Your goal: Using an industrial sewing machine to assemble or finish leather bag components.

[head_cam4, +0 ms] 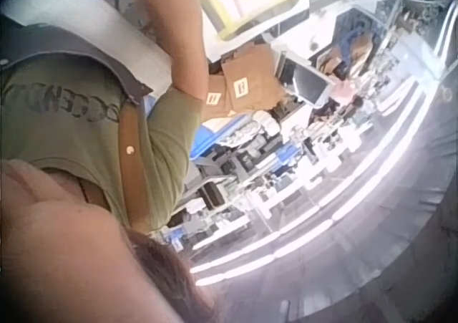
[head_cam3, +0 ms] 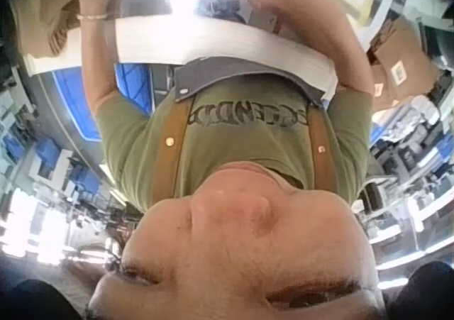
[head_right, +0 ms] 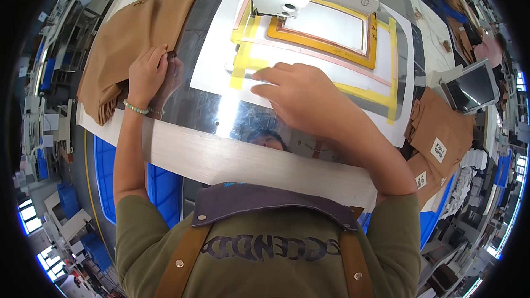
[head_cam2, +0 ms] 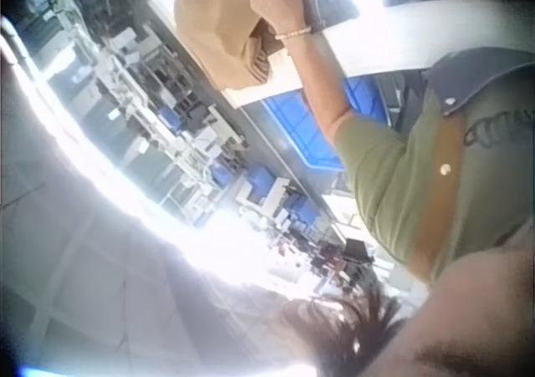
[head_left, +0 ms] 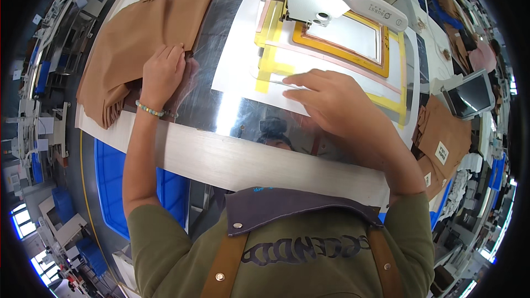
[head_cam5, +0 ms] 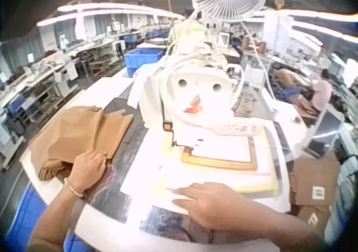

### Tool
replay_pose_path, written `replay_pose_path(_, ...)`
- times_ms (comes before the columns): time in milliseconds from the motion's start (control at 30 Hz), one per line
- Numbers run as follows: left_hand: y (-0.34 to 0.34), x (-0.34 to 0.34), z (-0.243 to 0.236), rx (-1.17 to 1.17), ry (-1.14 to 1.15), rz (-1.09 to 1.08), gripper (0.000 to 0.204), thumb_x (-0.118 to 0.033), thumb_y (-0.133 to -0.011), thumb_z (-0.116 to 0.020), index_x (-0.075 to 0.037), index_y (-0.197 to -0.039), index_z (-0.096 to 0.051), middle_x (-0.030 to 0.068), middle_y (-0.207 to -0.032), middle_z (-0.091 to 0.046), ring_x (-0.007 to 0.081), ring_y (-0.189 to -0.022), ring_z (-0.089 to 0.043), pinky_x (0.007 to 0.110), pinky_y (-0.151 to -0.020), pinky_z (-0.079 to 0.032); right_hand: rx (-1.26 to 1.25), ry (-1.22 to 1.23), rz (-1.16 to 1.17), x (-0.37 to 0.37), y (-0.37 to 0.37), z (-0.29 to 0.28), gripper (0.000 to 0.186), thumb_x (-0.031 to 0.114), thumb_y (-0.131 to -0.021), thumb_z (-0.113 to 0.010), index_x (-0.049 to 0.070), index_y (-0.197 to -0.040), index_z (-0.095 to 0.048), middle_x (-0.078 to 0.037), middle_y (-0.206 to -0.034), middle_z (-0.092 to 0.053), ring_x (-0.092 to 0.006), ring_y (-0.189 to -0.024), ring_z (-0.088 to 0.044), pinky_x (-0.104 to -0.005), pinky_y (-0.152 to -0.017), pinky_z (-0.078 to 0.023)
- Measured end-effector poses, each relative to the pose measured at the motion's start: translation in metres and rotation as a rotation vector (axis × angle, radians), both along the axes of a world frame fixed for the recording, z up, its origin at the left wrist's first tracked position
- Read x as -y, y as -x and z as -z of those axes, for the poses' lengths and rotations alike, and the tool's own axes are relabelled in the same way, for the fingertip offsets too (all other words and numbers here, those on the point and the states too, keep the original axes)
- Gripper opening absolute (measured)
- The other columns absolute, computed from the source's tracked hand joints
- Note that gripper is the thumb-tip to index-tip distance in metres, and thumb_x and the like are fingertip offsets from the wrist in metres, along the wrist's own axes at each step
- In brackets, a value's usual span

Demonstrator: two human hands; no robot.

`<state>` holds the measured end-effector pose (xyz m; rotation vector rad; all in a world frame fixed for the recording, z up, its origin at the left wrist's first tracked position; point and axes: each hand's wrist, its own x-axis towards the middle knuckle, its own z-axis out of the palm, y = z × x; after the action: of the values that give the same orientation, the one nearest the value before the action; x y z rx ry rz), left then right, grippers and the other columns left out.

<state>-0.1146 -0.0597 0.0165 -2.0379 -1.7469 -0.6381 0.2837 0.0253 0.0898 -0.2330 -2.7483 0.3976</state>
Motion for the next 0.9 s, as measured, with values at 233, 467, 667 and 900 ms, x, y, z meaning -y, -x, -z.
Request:
replay_pose_path(233, -0.059, 0.012, -0.008, 0.260, 0.002, 0.090, 0.011, -0.004, -0.091, -0.075, -0.005, -0.101, -0.071, 0.0102, -0.097, -0.075, 0.0317, -0.084, -0.072, 0.041, -0.073, -0.059, -0.327, -0.125, 0.192, -0.004, 0.104, 0.036, 0.022, 0.020, -0.093, -0.074, 0.005, -0.109, -0.075, -0.009, -0.110, -0.072, -0.0260, -0.097, -0.072, -0.0391, -0.076, -0.060)
replay_pose_path(467, -0.040, 0.018, -0.023, 0.192, 0.129, 0.103, 0.023, -0.012, -0.089, -0.081, -0.005, -0.109, -0.074, 0.0086, -0.108, -0.076, 0.0309, -0.092, -0.073, 0.039, -0.078, -0.059, -0.079, -0.449, 0.248, -0.034, 0.151, 0.069, 0.022, 0.019, -0.080, -0.077, 0.008, -0.097, -0.068, -0.003, -0.098, -0.063, -0.0210, -0.094, -0.069, -0.0340, -0.072, -0.057)
replay_pose_path(667, -0.028, 0.029, -0.028, 0.132, 0.202, 0.031, 0.023, -0.017, -0.090, -0.081, -0.002, -0.108, -0.075, 0.0084, -0.116, -0.077, 0.0311, -0.101, -0.073, 0.038, -0.084, -0.059, -0.046, -0.542, 0.315, -0.056, 0.133, 0.060, 0.016, 0.011, -0.076, -0.075, 0.010, -0.091, -0.068, -0.003, -0.098, -0.065, -0.0203, -0.098, -0.068, -0.0330, -0.076, -0.059)
replay_pose_path(900, 0.001, 0.046, -0.002, -0.127, 0.094, -0.048, 0.022, -0.005, -0.089, -0.072, -0.002, -0.111, -0.076, 0.0099, -0.121, -0.075, 0.0284, -0.105, -0.072, 0.039, -0.086, -0.060, -0.259, -0.707, 0.254, -0.063, 0.107, 0.060, 0.010, 0.010, -0.076, -0.074, 0.010, -0.084, -0.068, -0.003, -0.087, -0.066, -0.0205, -0.087, -0.070, -0.0336, -0.074, -0.057)
